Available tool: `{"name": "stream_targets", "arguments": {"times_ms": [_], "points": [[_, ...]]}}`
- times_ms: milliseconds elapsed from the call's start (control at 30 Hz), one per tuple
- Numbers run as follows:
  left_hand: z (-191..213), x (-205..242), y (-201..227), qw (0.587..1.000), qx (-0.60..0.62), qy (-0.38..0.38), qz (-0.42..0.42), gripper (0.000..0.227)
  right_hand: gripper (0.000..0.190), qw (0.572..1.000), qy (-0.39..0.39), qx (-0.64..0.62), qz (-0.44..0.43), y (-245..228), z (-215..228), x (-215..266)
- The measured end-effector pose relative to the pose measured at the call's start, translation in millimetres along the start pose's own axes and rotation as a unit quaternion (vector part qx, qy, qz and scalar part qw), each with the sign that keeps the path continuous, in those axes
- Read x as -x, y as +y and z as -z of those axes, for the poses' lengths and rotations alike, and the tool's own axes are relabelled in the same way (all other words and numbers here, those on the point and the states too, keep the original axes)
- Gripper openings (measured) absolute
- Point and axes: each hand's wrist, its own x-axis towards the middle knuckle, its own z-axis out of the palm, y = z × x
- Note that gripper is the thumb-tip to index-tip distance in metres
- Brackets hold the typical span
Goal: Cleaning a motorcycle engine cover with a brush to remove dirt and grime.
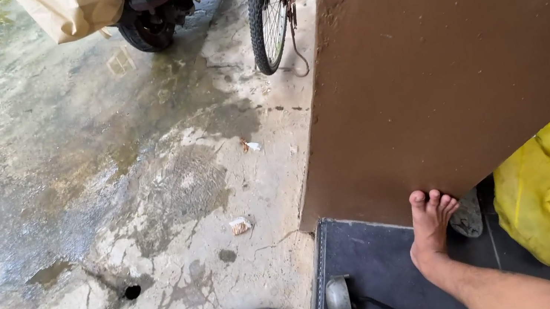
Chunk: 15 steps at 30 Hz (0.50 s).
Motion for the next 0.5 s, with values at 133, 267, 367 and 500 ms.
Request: {"name": "stream_targets", "arguments": {"times_ms": [133, 267, 367, 500], "points": [[28.3, -5.3, 6.5, 1.0, -0.017, -0.003, -0.016, 0.031, 0.056, 0.998, 0.028, 0.029, 0.05, 21.5, -12.3, -17.2], [54.8, 1.9, 21.2, 0.999, -0.029, -0.016, -0.037, 0.031, 0.045, 0.987, 0.072, 0.079, 0.121, 46.2, -16.2, -35.3], [66.4, 5.8, 10.1, 0.996, -0.074, -0.037, -0.043, 0.032, 0.04, 0.986, 0.069, 0.084, 0.126, 39.9, -14.6, -19.7], [73.5, 6.4, 13.5, 0.992, -0.116, -0.006, -0.059, 0.024, 0.049, 0.966, 0.128, 0.131, 0.181, 76.0, -33.0, -46.3]]}}
